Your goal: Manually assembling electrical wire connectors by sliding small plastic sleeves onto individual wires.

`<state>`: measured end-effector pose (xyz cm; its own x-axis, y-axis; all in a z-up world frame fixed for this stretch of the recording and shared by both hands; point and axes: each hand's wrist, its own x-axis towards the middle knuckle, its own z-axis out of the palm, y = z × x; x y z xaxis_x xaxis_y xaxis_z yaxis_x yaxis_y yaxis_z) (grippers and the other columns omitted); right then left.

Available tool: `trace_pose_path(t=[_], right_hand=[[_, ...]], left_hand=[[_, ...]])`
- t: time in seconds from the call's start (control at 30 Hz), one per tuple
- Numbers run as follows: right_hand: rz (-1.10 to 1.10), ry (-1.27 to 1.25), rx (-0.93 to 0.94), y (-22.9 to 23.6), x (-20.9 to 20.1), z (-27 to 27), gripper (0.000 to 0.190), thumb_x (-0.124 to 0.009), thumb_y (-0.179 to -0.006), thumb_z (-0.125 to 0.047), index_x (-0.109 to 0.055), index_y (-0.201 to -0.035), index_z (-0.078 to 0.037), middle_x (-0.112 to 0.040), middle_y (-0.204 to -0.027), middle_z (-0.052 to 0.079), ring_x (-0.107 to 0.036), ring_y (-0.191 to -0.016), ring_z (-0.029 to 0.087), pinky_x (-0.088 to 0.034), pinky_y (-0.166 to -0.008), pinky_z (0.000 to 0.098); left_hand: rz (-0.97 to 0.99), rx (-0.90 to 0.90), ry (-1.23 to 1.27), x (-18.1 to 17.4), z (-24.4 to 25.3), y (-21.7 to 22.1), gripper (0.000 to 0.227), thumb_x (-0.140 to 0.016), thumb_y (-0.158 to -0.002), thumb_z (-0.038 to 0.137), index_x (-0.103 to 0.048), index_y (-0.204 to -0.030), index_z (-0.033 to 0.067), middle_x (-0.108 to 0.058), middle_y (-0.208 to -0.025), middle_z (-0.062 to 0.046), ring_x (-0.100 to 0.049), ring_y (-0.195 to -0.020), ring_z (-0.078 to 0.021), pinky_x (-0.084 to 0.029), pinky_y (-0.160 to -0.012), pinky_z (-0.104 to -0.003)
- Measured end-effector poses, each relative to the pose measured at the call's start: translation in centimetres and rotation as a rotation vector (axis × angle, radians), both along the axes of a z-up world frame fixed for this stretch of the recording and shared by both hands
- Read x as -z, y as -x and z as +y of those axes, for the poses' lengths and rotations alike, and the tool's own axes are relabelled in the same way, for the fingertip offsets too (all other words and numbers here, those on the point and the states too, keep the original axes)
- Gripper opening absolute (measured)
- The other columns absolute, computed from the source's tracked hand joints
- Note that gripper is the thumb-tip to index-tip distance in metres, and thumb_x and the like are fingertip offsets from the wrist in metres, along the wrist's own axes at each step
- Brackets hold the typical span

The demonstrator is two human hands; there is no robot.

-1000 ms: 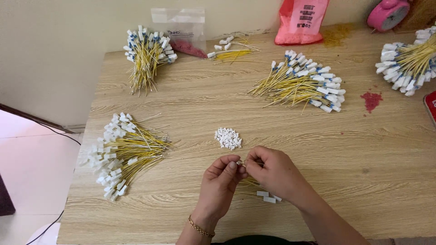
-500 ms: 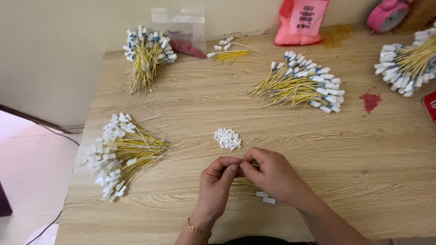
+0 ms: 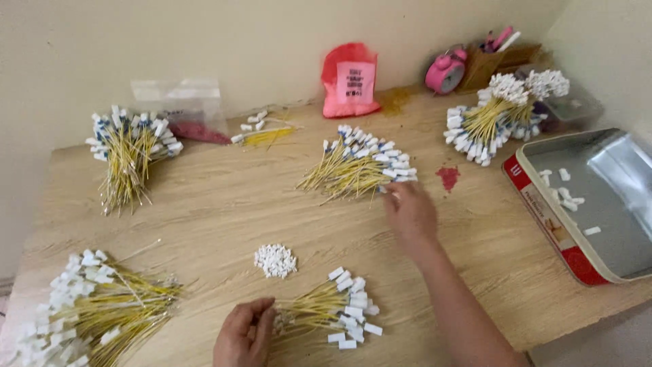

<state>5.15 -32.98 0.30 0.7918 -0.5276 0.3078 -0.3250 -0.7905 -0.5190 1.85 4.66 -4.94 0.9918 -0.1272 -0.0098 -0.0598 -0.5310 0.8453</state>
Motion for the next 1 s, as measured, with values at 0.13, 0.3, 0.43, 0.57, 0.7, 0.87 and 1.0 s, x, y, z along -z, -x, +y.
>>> trace_pose_path(t=[0.13,0.3,0.43,0.57,0.7,0.87,1.0], right_hand=[[-0.167,0.179,-0.029,-2.0,-0.6,-2.8,0.021,-0.071,-0.09,-0.022,-0.076,-0.109,-0.013,-0.069,-0.109,0.011,-0.064,-0.101,0.033,-0.052,-0.085,0.0456],[0.069,0.314,-0.046,-4.2,1.1,-3.4,0.028,-0.073,-0.089,-0.027,-0.076,-0.115,-0.017,-0.067,-0.107,0.012,-0.061,-0.102,0.033,-0.051,-0.087,0.0457],[0.078,0.269,-0.022,-3.9,0.4,-2.9,0.021,-0.074,-0.087,-0.027,-0.077,-0.105,-0.017,-0.068,-0.106,0.01,-0.063,-0.104,0.031,-0.051,-0.09,0.0443],[-0.084,0.216,-0.061,-1.3,-3.8,-0.2,0.019,-0.071,-0.092,-0.021,-0.074,-0.109,-0.013,-0.072,-0.107,0.008,-0.066,-0.102,0.03,-0.052,-0.087,0.0438],[-0.361,0.163,-0.289,2.9,-9.8,4.5,0.014,-0.075,-0.089,-0.011,-0.07,-0.103,-0.01,-0.073,-0.11,0.007,-0.069,-0.104,0.025,-0.055,-0.088,0.0386],[-0.432,0.001,-0.694,5.8,-11.5,10.3,0.022,-0.082,-0.077,-0.005,-0.07,-0.094,-0.012,-0.073,-0.103,0.002,-0.071,-0.098,0.022,-0.057,-0.085,0.0345],[-0.387,0.007,-0.869,6.5,-12.0,12.4,0.026,-0.082,-0.069,-0.002,-0.07,-0.091,-0.011,-0.073,-0.098,0.002,-0.07,-0.092,0.023,-0.054,-0.08,0.0359]], left_hand=[[-0.246,0.116,-0.133,5.3,1.5,-1.4,0.017,-0.078,-0.081,0.023,-0.081,-0.095,0.0128,-0.077,-0.09,-0.008,-0.073,-0.083,-0.0228,-0.057,-0.077,-0.036],[-0.257,0.134,-0.066,5.9,-0.1,-1.4,0.018,-0.082,-0.078,0.025,-0.081,-0.092,0.0139,-0.077,-0.092,-0.009,-0.075,-0.092,-0.0249,-0.058,-0.086,-0.038],[-0.188,0.11,-0.083,4.2,-0.6,-1.4,0.02,-0.083,-0.077,0.023,-0.081,-0.094,0.0135,-0.077,-0.093,-0.01,-0.075,-0.094,-0.0253,-0.057,-0.087,-0.039],[-0.26,0.123,-0.073,-1.1,-2.0,-0.9,0.025,-0.081,-0.078,0.021,-0.078,-0.101,0.0124,-0.077,-0.098,-0.01,-0.074,-0.098,-0.0271,-0.056,-0.087,-0.04],[-0.613,0.065,-0.072,-7.5,-4.1,0.0,0.039,-0.078,-0.082,0.024,-0.07,-0.118,0.0096,-0.072,-0.115,-0.011,-0.066,-0.111,-0.0296,-0.047,-0.097,-0.046],[-0.725,0.119,-0.146,-15.9,-6.2,0.2,0.039,-0.074,-0.086,0.023,-0.068,-0.122,0.0084,-0.071,-0.121,-0.01,-0.057,-0.126,-0.0342,-0.024,-0.114,-0.056],[-0.494,0.299,-0.038,-15.0,-5.5,0.0,0.018,-0.073,-0.092,0.02,-0.075,-0.108,0.0137,-0.074,-0.107,-0.004,-0.061,-0.123,-0.029,-0.017,-0.119,-0.057]])
